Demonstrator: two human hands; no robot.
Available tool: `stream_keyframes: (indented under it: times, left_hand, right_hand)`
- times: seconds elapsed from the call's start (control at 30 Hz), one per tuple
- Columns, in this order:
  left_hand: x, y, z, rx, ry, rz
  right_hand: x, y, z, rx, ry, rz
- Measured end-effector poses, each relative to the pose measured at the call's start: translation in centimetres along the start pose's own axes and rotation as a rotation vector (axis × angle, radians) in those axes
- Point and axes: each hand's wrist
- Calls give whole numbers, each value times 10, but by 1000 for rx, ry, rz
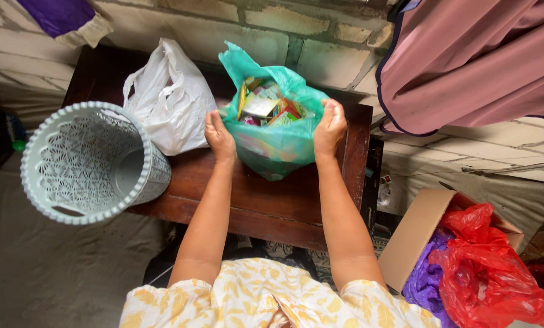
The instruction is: The person empties snack packets from a light blue basket onto a wooden table, sorts the packets into a green plastic bag, and then places that green bag into a larger white plastic bag.
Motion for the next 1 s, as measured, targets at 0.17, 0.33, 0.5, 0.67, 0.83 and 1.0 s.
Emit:
stream_keyframes:
  times: [0.17,0.33,0.5,0.67,0.83,1.0]
  left_hand:
    - [-7,28,15,443,6,89]
    - [14,34,28,217,-77,90]
    - [47,60,40,-83,-105,-86]
    - [58,86,47,-459,-12,-330]
    - [54,99,55,-443,143,-238]
    - [45,105,61,-415,250,15]
  right_hand:
    - [0,-33,17,-273,-27,-168]
    - [16,-53,24,-37,-399,-167]
    - [37,-49,39,394,-437,554]
    - [37,-32,30,419,-597,283]
    - [14,-62,24,-183,-366,63]
    - [9,-70,25,-348,-377,36]
Point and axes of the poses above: each hand's wrist, its own x-axis away from the middle knuckle, its own z-axis out of the back of the hand, y = z × x
